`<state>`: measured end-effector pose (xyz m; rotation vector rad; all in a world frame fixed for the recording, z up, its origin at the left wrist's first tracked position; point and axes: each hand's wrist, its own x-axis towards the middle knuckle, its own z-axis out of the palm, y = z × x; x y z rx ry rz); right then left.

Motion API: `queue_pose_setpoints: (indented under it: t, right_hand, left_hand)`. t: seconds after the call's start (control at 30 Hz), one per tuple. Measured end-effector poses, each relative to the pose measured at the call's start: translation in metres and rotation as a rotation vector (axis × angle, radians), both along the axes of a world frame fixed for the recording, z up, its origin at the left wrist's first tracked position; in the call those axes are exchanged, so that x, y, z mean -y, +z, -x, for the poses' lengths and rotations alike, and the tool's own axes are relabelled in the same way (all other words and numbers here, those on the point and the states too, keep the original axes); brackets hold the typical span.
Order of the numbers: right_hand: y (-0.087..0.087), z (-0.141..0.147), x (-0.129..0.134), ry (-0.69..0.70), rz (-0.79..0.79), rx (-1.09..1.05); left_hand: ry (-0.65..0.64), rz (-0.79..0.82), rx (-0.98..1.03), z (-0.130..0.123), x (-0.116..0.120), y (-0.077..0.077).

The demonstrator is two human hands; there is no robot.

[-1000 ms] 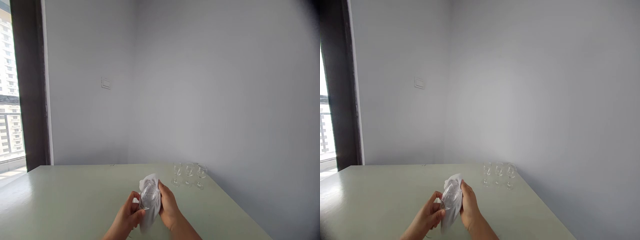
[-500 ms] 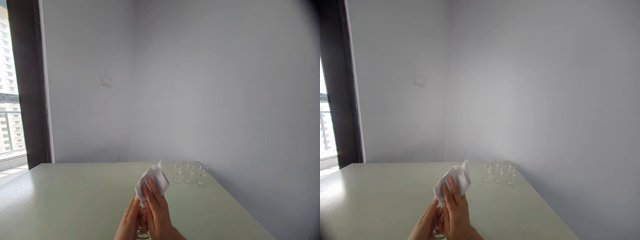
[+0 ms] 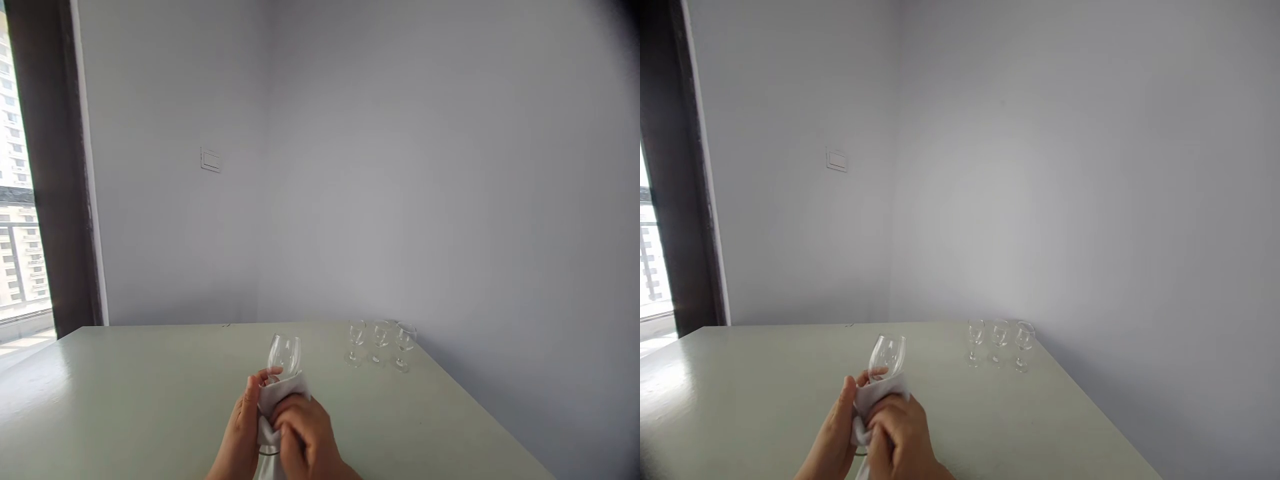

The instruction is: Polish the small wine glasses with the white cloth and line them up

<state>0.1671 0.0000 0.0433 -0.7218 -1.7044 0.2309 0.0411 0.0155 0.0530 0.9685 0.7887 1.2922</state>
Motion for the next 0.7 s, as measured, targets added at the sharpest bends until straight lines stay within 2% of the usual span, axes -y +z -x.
queue_pose_setpoints:
  t: [0.1, 0.17, 0.2, 0.3, 0.37, 0.5, 0.7]
  right_hand:
    - [0.006, -0.008, -0.004, -0.020, 0.449, -0.425]
    - [0.009, -0.011, -0.009, -0.009, 0.625, -0.612]
    - [0.010, -0.010, -0.010, 0.020, 0.668, -0.630]
    - [0.007, 0.000, -0.010, 0.175, 0.673, -0.443]
    - [0.004, 0.007, -0.007, 0.203, 0.631, -0.285]
    - [0.003, 0.010, -0.002, 0.133, 0.685, -0.093]
    - [0.010, -0.007, -0.014, 0.005, 0.686, -0.110]
  left_hand:
    - [-0.060, 0.018, 0.028, -0.003, -0.002, -0.007]
    - [-0.064, 0.035, 0.005, -0.005, -0.004, -0.010]
    - [-0.054, 0.043, -0.017, -0.005, -0.005, -0.010]
    - [0.017, 0.057, -0.099, -0.003, -0.007, -0.008]
    - [0.079, 0.045, -0.168, 0.000, -0.008, -0.007]
    - [0.124, 0.094, -0.206, 0.003, -0.009, -0.010]
    - [0.144, 0.213, -0.013, 0.007, -0.022, -0.017]
